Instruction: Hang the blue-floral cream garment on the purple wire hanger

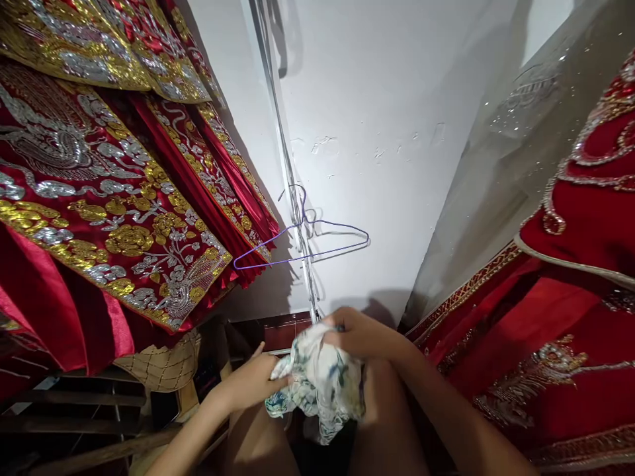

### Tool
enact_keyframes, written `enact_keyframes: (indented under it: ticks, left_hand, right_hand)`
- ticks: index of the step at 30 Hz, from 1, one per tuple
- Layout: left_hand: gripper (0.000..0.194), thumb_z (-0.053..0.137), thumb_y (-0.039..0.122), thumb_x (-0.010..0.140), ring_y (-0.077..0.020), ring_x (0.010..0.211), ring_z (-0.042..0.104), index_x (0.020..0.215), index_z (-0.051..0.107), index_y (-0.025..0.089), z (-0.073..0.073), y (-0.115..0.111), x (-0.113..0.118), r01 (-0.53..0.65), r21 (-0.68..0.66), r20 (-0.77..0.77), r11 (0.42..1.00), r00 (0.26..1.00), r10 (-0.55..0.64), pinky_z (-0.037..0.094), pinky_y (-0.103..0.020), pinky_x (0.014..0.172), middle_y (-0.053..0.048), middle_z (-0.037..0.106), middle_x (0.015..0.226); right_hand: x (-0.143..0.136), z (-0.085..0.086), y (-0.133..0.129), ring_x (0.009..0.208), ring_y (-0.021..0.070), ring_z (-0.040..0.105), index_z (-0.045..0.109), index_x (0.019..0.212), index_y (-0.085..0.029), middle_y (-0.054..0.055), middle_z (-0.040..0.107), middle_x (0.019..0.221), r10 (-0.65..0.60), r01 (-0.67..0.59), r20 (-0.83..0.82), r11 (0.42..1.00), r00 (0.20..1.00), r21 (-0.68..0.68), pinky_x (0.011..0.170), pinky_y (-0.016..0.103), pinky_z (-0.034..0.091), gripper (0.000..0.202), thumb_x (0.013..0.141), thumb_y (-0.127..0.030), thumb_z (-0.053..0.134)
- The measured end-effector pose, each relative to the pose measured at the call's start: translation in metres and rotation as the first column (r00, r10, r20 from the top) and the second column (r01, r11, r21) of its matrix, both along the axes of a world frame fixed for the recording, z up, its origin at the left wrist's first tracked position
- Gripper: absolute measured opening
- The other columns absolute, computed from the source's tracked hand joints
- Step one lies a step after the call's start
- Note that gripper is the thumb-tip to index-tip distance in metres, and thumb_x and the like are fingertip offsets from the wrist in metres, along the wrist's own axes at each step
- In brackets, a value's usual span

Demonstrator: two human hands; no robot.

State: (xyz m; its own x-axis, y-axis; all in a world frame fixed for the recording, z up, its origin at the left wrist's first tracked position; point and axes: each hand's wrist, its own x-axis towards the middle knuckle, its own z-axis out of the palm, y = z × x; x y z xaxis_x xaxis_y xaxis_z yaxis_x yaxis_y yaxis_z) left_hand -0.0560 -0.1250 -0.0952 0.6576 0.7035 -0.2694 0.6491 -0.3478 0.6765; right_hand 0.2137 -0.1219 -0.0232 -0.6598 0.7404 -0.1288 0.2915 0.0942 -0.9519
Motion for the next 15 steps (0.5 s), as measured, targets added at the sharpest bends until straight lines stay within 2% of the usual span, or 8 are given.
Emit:
enact_keyframes:
  ticks: [2,4,6,7,8,10,12,15]
  left_hand:
    - [0.04,0.054,0.052,0.092,-0.0271,0.086,0.068,0.074,0.068,0.019,0.006,0.002,-0.012,-0.121,0.11,-0.136,0.987,0.981,0.135,0.035,-0.052,0.113,-0.004,0.071,0.074]
    - [0.042,0.047,0.049,0.096,-0.0321,0.104,0.069,0.076,0.071,0.02,0.019,0.005,-0.025,-0.181,0.186,-0.187,0.966,0.958,0.216,0.019,-0.06,0.12,-0.008,0.076,0.085]
    - [0.041,0.042,0.043,0.098,-0.0358,0.131,0.057,0.086,0.075,0.021,0.035,0.007,-0.036,-0.219,0.249,-0.204,0.943,0.941,0.272,0.01,-0.062,0.122,-0.01,0.078,0.105]
    - [0.041,0.039,0.039,0.099,-0.0355,0.141,0.047,0.093,0.076,0.022,0.044,0.008,-0.04,-0.235,0.283,-0.218,0.93,0.929,0.3,0.008,-0.062,0.123,-0.011,0.076,0.116]
    - [0.041,0.037,0.035,0.099,-0.0342,0.148,0.038,0.101,0.076,0.022,0.052,0.008,-0.044,-0.247,0.316,-0.242,0.916,0.912,0.33,0.007,-0.062,0.123,-0.01,0.073,0.125]
    - [0.044,0.034,0.027,0.099,-0.0318,0.153,0.028,0.118,0.073,0.02,0.064,0.008,-0.048,-0.263,0.376,-0.319,0.888,0.864,0.391,0.008,-0.061,0.124,-0.009,0.066,0.138]
    - [0.047,0.034,0.023,0.098,-0.033,0.153,0.026,0.131,0.067,0.017,0.072,0.008,-0.05,-0.284,0.423,-0.411,0.861,0.786,0.461,0.014,-0.062,0.123,-0.01,0.057,0.148]
    - [0.049,0.036,0.023,0.098,-0.0379,0.15,0.032,0.138,0.061,0.01,0.077,0.01,-0.052,-0.333,0.472,-0.486,0.816,0.674,0.556,0.028,-0.061,0.118,-0.015,0.045,0.156]
  right_hand:
    - [0.006,0.006,0.017,0.065,0.0151,0.057,0.071,0.074,-0.016,0.001,0.067,0.071,-0.148,0.15,-0.028,0.98,0.989,0.129,0.06,0.025,0.043,0.02,0.076,-0.02,0.052]
    - [0.01,0.005,0.043,0.088,0.0217,0.066,0.077,0.102,-0.019,0.005,0.075,0.102,-0.319,0.341,-0.126,0.908,0.939,0.242,0.074,0.029,0.05,0.04,0.071,-0.017,0.052]
    - [0.012,-0.002,0.074,0.118,0.0254,0.061,0.068,0.131,-0.025,0.005,0.067,0.133,-0.448,0.505,-0.238,0.799,0.862,0.325,0.094,0.032,0.049,0.068,0.065,-0.015,0.053]
    - [0.011,-0.008,0.089,0.128,0.0261,0.056,0.064,0.136,-0.025,0.005,0.063,0.14,-0.489,0.564,-0.283,0.745,0.825,0.356,0.101,0.034,0.045,0.073,0.064,-0.015,0.053]
    - [0.009,-0.015,0.102,0.13,0.0266,0.054,0.064,0.136,-0.024,0.006,0.063,0.139,-0.511,0.591,-0.298,0.717,0.806,0.369,0.104,0.035,0.044,0.072,0.065,-0.017,0.053]
    - [0.004,-0.03,0.122,0.117,0.0267,0.062,0.073,0.12,-0.021,0.008,0.072,0.12,-0.511,0.57,-0.253,0.737,0.821,0.362,0.098,0.035,0.047,0.058,0.067,-0.02,0.051]
    - [0.0,-0.043,0.129,0.093,0.0246,0.067,0.077,0.097,-0.019,0.006,0.075,0.093,-0.499,0.537,-0.199,0.769,0.844,0.347,0.082,0.032,0.051,0.041,0.066,-0.021,0.049]
    - [0.002,-0.052,0.119,0.068,0.0188,0.059,0.069,0.073,-0.018,0.001,0.065,0.068,-0.526,0.552,-0.175,0.755,0.832,0.354,0.061,0.026,0.043,0.023,0.064,-0.02,0.048]
